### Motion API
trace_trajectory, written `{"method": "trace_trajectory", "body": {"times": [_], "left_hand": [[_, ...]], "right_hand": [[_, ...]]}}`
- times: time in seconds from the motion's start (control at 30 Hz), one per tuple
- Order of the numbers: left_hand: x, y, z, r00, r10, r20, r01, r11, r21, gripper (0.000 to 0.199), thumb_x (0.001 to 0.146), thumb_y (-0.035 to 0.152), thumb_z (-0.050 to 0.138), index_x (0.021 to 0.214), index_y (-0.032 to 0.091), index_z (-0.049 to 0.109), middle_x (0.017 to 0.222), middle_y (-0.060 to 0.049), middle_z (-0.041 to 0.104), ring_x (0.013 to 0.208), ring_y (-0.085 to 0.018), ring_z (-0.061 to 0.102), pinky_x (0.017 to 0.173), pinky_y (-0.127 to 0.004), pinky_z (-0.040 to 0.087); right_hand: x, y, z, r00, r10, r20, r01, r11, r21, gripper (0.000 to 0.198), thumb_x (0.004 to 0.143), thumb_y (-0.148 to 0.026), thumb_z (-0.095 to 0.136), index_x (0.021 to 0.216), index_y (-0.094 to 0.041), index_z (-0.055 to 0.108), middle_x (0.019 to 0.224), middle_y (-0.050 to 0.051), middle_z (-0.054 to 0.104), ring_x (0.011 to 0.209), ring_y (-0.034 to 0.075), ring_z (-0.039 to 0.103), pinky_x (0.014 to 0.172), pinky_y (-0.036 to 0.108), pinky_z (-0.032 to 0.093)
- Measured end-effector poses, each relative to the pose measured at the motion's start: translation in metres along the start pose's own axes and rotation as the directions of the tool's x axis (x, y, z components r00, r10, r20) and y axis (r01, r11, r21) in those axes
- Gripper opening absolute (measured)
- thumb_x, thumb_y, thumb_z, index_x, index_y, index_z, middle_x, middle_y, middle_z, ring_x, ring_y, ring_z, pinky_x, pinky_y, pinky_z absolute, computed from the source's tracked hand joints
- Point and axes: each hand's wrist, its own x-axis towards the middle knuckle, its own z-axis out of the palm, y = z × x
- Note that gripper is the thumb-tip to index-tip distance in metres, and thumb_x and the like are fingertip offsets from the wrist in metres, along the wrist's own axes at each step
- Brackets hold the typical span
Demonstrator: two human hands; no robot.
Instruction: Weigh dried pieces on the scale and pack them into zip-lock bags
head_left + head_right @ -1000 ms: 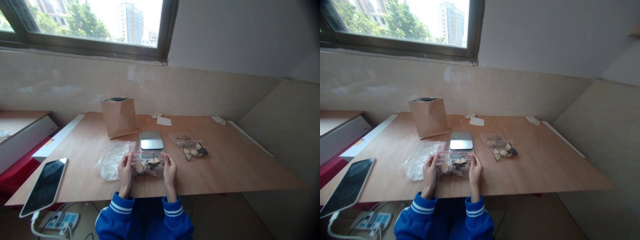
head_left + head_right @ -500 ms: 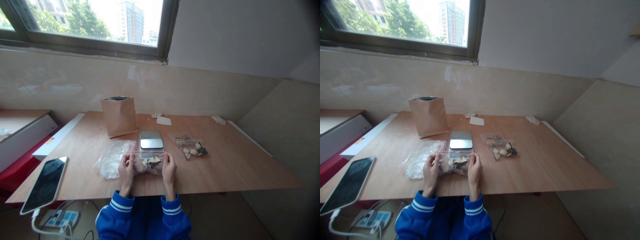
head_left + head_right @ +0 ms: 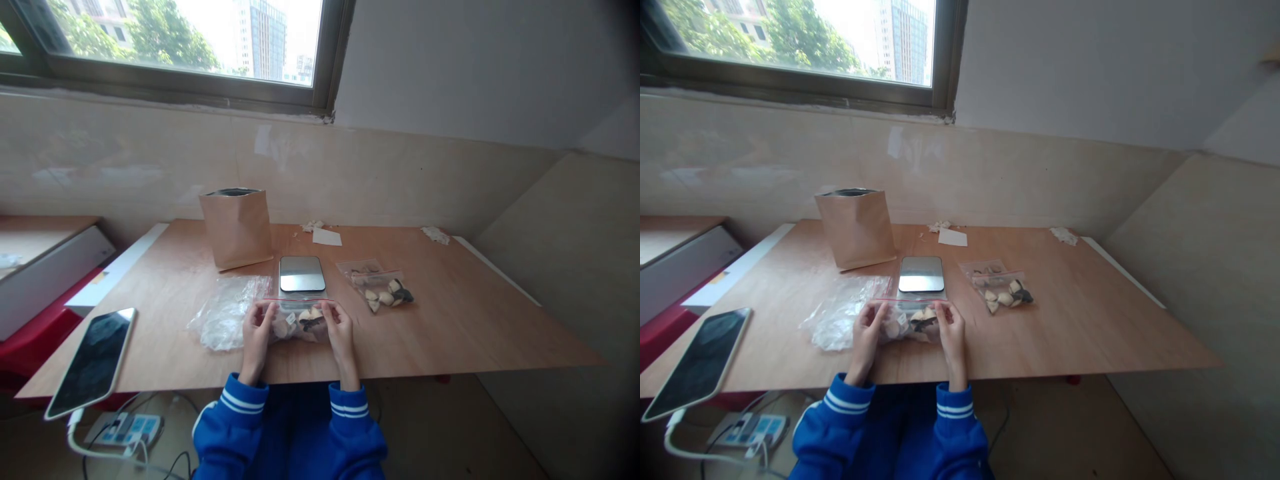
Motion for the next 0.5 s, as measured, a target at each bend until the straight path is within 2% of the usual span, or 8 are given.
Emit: {"method": "trace_trajectory", "body": {"times": [0.17,0.3,0.5], "left_hand": [[-0.0005,0.0014,-0.0007,0.999,-0.006,-0.032,0.005,0.999,-0.034,0.026,0.080,0.042,0.066,0.081,0.016,0.062,0.073,0.000,0.060,0.068,-0.013,0.056,0.064,-0.023,0.046],[-0.0003,-0.0011,-0.0012,0.999,-0.007,-0.037,0.006,0.999,-0.035,0.027,0.079,0.042,0.067,0.081,0.016,0.061,0.072,0.001,0.060,0.065,-0.012,0.056,0.061,-0.022,0.045],[-0.0003,-0.0035,-0.0020,1.000,-0.001,-0.018,0.001,1.000,-0.027,0.023,0.081,0.039,0.067,0.083,0.017,0.061,0.077,0.001,0.063,0.069,-0.012,0.059,0.061,-0.021,0.044]], "right_hand": [[-0.0005,0.0000,0.0009,1.000,0.008,0.010,-0.009,1.000,0.017,0.036,0.086,-0.052,0.058,0.085,-0.017,0.068,0.085,0.007,0.072,0.080,0.021,0.066,0.069,0.028,0.051],[-0.0009,-0.0016,0.0000,0.999,-0.036,-0.026,0.036,0.999,-0.004,0.035,0.087,-0.050,0.057,0.086,-0.017,0.067,0.086,0.007,0.072,0.083,0.021,0.067,0.076,0.030,0.052],[-0.0012,-0.0022,-0.0014,0.995,-0.079,-0.064,0.076,0.996,-0.045,0.033,0.087,-0.047,0.057,0.083,-0.016,0.068,0.084,0.008,0.072,0.083,0.021,0.067,0.076,0.031,0.052]]}}
